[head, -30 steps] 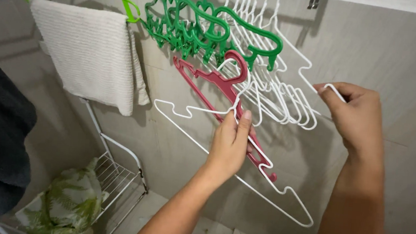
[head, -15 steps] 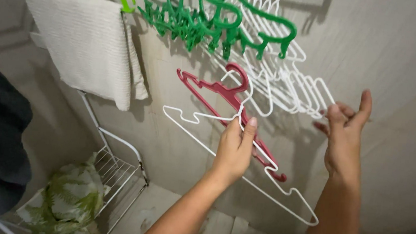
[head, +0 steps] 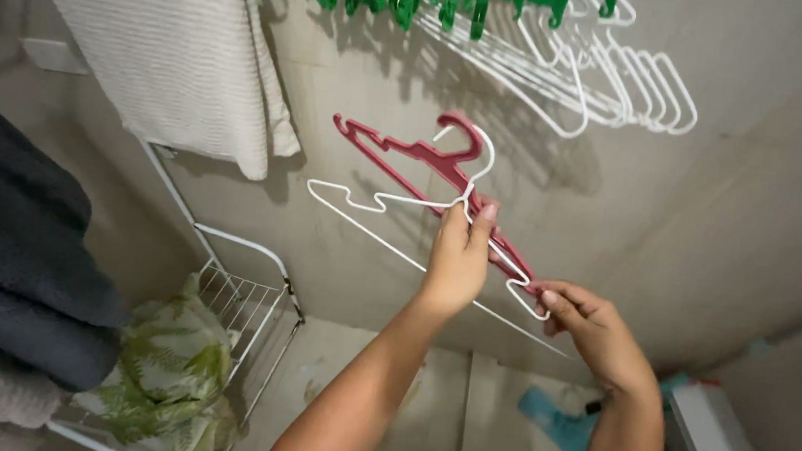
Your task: The person organizes a collection of white, green, and red plastic hangers on a wall-mounted rack in a bathroom. They remove hangers from a pile, separate them by color, and hang them on the rack. The person also adjusts towels hanging on a nearby drying rack.
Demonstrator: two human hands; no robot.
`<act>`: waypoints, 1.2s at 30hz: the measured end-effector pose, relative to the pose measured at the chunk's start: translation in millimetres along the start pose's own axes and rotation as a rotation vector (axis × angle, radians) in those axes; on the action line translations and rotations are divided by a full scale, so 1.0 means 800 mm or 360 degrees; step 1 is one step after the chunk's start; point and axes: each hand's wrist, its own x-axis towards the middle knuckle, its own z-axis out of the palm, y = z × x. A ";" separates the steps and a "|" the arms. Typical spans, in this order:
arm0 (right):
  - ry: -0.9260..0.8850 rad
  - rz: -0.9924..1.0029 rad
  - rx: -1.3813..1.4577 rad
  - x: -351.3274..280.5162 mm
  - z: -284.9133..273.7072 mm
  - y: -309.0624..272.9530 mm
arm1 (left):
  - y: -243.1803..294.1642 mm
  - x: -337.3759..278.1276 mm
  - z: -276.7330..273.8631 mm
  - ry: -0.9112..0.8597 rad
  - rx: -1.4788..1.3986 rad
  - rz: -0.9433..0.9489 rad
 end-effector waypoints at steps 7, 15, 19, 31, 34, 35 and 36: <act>0.0190 0.0197 0.0098 -0.068 0.044 0.024 | 0.000 -0.038 -0.027 -0.0260 0.0131 -0.0205; 0.0126 -0.0191 0.0213 -0.119 0.065 0.033 | -0.025 -0.081 -0.012 -0.0514 -0.0197 -0.0222; 0.0213 0.0114 0.0791 -0.133 0.069 0.021 | -0.024 -0.088 -0.011 -0.0606 -0.0256 -0.0176; 0.0394 -0.0309 0.0296 -0.107 0.074 0.056 | -0.001 -0.103 -0.037 -0.0754 0.0325 -0.0330; 0.0643 -0.0282 -0.0133 -0.100 0.072 0.062 | 0.011 -0.106 -0.046 -0.0686 0.0174 -0.0453; 0.0756 -0.0200 -0.0097 -0.097 0.070 0.065 | -0.006 -0.103 -0.047 -0.0624 0.0079 -0.0353; 0.0865 -0.0124 -0.0062 -0.092 0.066 0.067 | -0.022 -0.097 -0.048 -0.0557 -0.0015 -0.0246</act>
